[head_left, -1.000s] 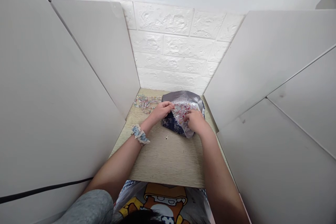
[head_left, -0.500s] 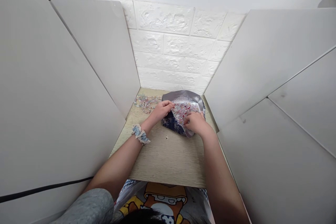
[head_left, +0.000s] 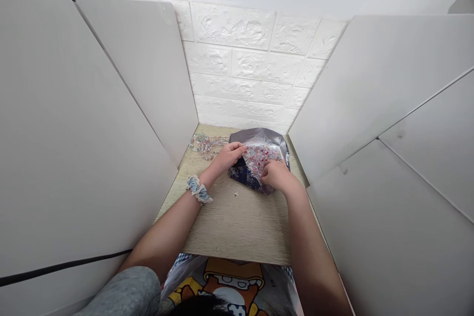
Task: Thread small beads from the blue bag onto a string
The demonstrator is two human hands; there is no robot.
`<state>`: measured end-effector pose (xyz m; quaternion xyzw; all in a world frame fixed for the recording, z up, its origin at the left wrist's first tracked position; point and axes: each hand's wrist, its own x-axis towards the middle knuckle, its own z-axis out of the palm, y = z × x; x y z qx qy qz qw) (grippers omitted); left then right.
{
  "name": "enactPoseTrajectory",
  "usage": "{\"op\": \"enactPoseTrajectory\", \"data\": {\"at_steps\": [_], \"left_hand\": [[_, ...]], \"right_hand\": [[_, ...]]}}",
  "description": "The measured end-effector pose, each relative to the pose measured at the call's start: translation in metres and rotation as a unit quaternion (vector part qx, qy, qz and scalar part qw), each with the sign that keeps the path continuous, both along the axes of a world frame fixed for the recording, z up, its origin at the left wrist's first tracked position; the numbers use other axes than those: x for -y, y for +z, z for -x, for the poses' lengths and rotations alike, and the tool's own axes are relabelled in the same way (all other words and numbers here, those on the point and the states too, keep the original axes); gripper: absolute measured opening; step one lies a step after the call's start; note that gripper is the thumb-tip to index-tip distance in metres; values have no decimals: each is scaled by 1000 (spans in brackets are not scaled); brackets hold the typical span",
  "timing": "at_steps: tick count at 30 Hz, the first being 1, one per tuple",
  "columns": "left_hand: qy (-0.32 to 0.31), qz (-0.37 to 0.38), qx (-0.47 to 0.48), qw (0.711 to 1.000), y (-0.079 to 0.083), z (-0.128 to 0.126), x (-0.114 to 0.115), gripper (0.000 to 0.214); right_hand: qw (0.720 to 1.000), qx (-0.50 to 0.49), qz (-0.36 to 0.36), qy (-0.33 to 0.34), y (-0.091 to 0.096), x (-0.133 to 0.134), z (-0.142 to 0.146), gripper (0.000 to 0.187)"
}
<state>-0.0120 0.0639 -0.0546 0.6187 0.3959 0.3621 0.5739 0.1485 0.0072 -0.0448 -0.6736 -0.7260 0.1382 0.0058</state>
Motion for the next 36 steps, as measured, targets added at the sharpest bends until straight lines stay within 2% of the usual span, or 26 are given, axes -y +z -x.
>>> {"op": "enactPoseTrajectory", "data": {"at_steps": [5, 11, 16, 21, 27, 36], "left_hand": [[-6, 21, 23, 999, 0, 0, 1, 26], [-12, 33, 46, 998, 0, 1, 1, 27], [-11, 16, 33, 999, -3, 1, 1, 29], [-5, 8, 9, 1000, -2, 0, 0, 31], [-1, -5, -14, 1000, 3, 0, 4, 31], [-1, -7, -31, 1000, 2, -2, 3, 30]], "right_hand": [[999, 29, 19, 2, -2, -1, 3, 10], [999, -5, 38, -5, -1, 0, 5, 9], [1000, -14, 21, 6, -4, 0, 5, 9], [999, -36, -34, 15, -12, -9, 3, 14], [996, -79, -37, 23, -9, -11, -7, 18], [997, -66, 37, 28, -3, -3, -2, 15]]}}
